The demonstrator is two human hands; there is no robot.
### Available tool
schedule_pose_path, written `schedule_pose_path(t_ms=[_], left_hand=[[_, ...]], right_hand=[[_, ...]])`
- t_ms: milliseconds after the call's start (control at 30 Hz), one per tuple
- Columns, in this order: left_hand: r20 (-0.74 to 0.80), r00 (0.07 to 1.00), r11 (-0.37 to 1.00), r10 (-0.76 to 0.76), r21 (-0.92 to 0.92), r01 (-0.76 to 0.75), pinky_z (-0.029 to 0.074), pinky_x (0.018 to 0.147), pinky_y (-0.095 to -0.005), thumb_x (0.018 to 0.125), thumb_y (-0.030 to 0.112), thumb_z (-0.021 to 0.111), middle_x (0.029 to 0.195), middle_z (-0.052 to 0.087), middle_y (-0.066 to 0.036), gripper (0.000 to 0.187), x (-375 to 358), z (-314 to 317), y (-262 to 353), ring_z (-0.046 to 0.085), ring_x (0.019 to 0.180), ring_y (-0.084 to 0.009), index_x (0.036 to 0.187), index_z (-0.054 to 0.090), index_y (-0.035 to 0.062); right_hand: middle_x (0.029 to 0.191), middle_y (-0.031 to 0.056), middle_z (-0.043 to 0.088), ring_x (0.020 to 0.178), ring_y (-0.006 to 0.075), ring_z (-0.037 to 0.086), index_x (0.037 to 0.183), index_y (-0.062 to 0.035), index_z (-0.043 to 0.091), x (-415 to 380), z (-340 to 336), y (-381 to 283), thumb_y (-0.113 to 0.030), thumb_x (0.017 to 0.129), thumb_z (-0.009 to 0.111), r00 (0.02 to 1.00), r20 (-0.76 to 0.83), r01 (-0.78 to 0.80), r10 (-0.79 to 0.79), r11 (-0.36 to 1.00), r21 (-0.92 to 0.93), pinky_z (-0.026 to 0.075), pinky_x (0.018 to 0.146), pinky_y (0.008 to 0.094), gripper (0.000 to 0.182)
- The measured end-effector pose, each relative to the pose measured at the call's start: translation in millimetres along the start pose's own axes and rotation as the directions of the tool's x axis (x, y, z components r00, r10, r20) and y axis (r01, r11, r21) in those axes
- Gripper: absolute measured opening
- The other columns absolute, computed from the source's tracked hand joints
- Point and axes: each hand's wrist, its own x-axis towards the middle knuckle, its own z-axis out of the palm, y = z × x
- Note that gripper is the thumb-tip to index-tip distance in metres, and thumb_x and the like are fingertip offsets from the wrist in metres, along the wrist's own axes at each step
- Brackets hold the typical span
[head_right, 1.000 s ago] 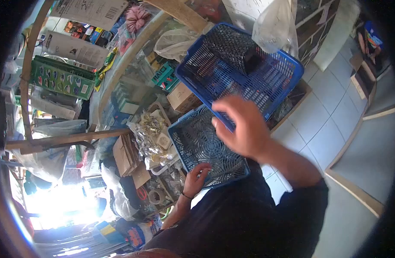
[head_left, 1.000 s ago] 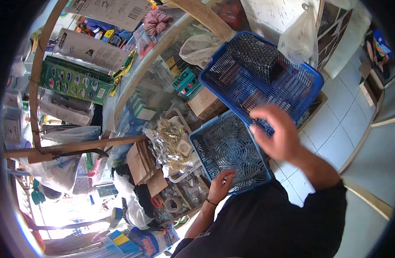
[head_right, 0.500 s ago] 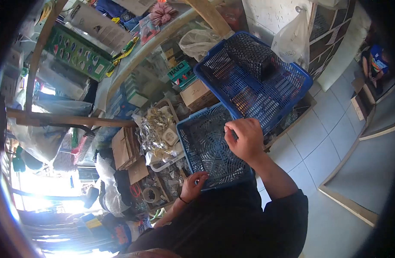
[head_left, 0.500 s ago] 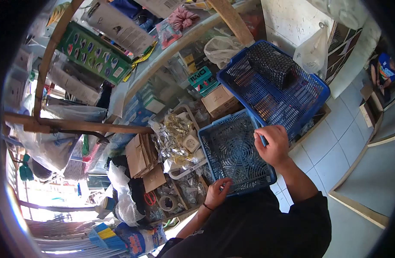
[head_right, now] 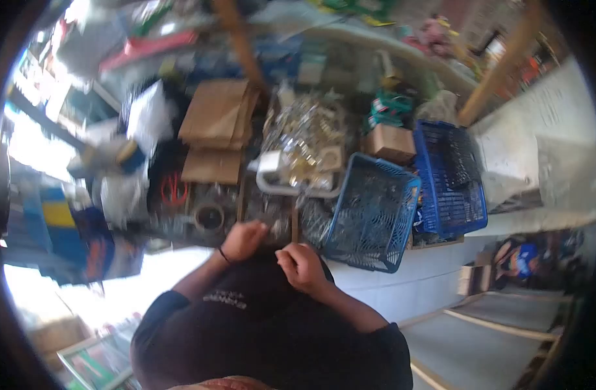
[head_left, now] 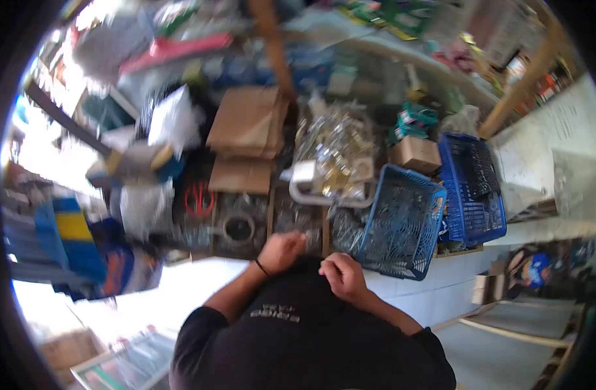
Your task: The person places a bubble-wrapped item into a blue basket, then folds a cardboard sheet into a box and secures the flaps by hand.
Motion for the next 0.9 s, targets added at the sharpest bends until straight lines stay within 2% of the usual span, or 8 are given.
schedule_pose_path(t_ms=[67, 167, 267, 367, 500, 633, 767, 900], left_hand=[[-0.091, 0.992, 0.996, -0.091, 0.008, 0.092, 0.041, 0.055, -0.0466, 0.093, 0.020, 0.050, 0.066, 0.054, -0.022, 0.025, -22, -19, -21, 0.055, 0.066, -0.0427, 0.076, 0.050, 0.0016], [-0.137, 0.966, 0.973, -0.221, -0.102, 0.208, 0.042, 0.057, -0.0453, 0.094, 0.019, 0.048, 0.065, 0.055, -0.019, 0.025, -47, -39, -52, 0.057, 0.066, -0.0391, 0.076, 0.047, 0.0016], [-0.082, 0.978, 0.980, -0.191, -0.077, 0.185, 0.045, 0.061, -0.0447, 0.093, 0.016, 0.047, 0.070, 0.059, -0.016, 0.017, -56, -52, -71, 0.059, 0.071, -0.0372, 0.082, 0.048, 0.0030], [-0.045, 0.999, 0.999, -0.006, 0.043, 0.008, 0.045, 0.068, -0.0437, 0.092, 0.016, 0.048, 0.077, 0.058, -0.016, 0.015, -49, -58, -77, 0.060, 0.080, -0.0344, 0.082, 0.051, 0.0047], [-0.065, 0.983, 0.981, 0.172, 0.097, -0.166, 0.045, 0.072, -0.0422, 0.084, 0.015, 0.056, 0.081, 0.059, -0.013, 0.009, -36, -55, -75, 0.059, 0.084, -0.0320, 0.081, 0.055, 0.0071], [-0.107, 0.981, 0.977, 0.163, 0.160, -0.144, 0.046, 0.069, -0.0414, 0.079, 0.015, 0.059, 0.077, 0.059, -0.012, 0.009, -40, -52, -63, 0.059, 0.079, -0.0324, 0.078, 0.056, 0.0074], [-0.198, 0.979, 0.988, 0.036, 0.155, -0.005, 0.044, 0.063, -0.0442, 0.080, 0.016, 0.060, 0.071, 0.058, -0.014, 0.014, -57, -35, -62, 0.059, 0.072, -0.0347, 0.074, 0.052, 0.0055], [-0.235, 0.972, 0.988, -0.009, 0.147, 0.045, 0.043, 0.058, -0.0453, 0.084, 0.018, 0.059, 0.068, 0.056, -0.016, 0.021, -49, -23, -52, 0.058, 0.067, -0.0365, 0.071, 0.050, 0.0041]], right_hand=[[0.072, 0.0111, 0.060, 0.072, 0.0290, 0.060, 0.079, -0.0036, 0.056, 20, 13, -16, -0.009, 0.086, 0.055, 0.973, 0.218, 0.091, -0.074, 0.994, -0.065, 0.045, 0.065, 0.0375, 0.009], [0.068, 0.0064, 0.060, 0.065, 0.0128, 0.058, 0.080, -0.0008, 0.054, 39, 34, -21, -0.010, 0.095, 0.046, 0.994, 0.050, -0.091, 0.097, 0.990, -0.111, 0.043, 0.058, 0.0259, 0.019], [0.069, 0.0085, 0.060, 0.066, 0.0200, 0.062, 0.079, -0.0018, 0.055, 53, 53, -36, -0.011, 0.095, 0.049, 0.989, -0.017, -0.147, 0.146, 0.978, -0.150, 0.047, 0.057, 0.0311, 0.019], [0.075, 0.0090, 0.060, 0.070, 0.0179, 0.063, 0.086, -0.0006, 0.053, 48, 73, -21, -0.010, 0.094, 0.050, 0.987, 0.118, -0.101, 0.112, 0.991, -0.091, 0.049, 0.063, 0.0300, 0.013], [0.081, 0.0077, 0.060, 0.078, 0.0136, 0.062, 0.093, -0.0006, 0.049, 47, 94, -8, -0.002, 0.092, 0.048, 0.875, 0.331, -0.382, 0.353, 0.924, 0.023, 0.051, 0.071, 0.0275, 0.002], [0.096, 0.0134, 0.060, 0.080, 0.0196, 0.063, 0.105, -0.0016, 0.052, 70, 96, -7, -0.005, 0.086, 0.059, 0.878, 0.458, -0.026, 0.140, 0.969, -0.245, 0.050, 0.073, 0.0314, 0.021], [0.096, 0.0137, 0.061, 0.084, 0.0267, 0.063, 0.110, -0.0034, 0.054, 88, 84, -12, -0.014, 0.084, 0.062, 0.754, 0.655, 0.173, 0.050, 0.947, -0.271, 0.050, 0.074, 0.0347, 0.029], [0.094, 0.0134, 0.061, 0.083, 0.0296, 0.062, 0.105, -0.0056, 0.057, 95, 61, 4, -0.018, 0.085, 0.061, 0.793, 0.609, 0.123, 0.029, 0.971, -0.206, 0.050, 0.073, 0.0388, 0.024]])
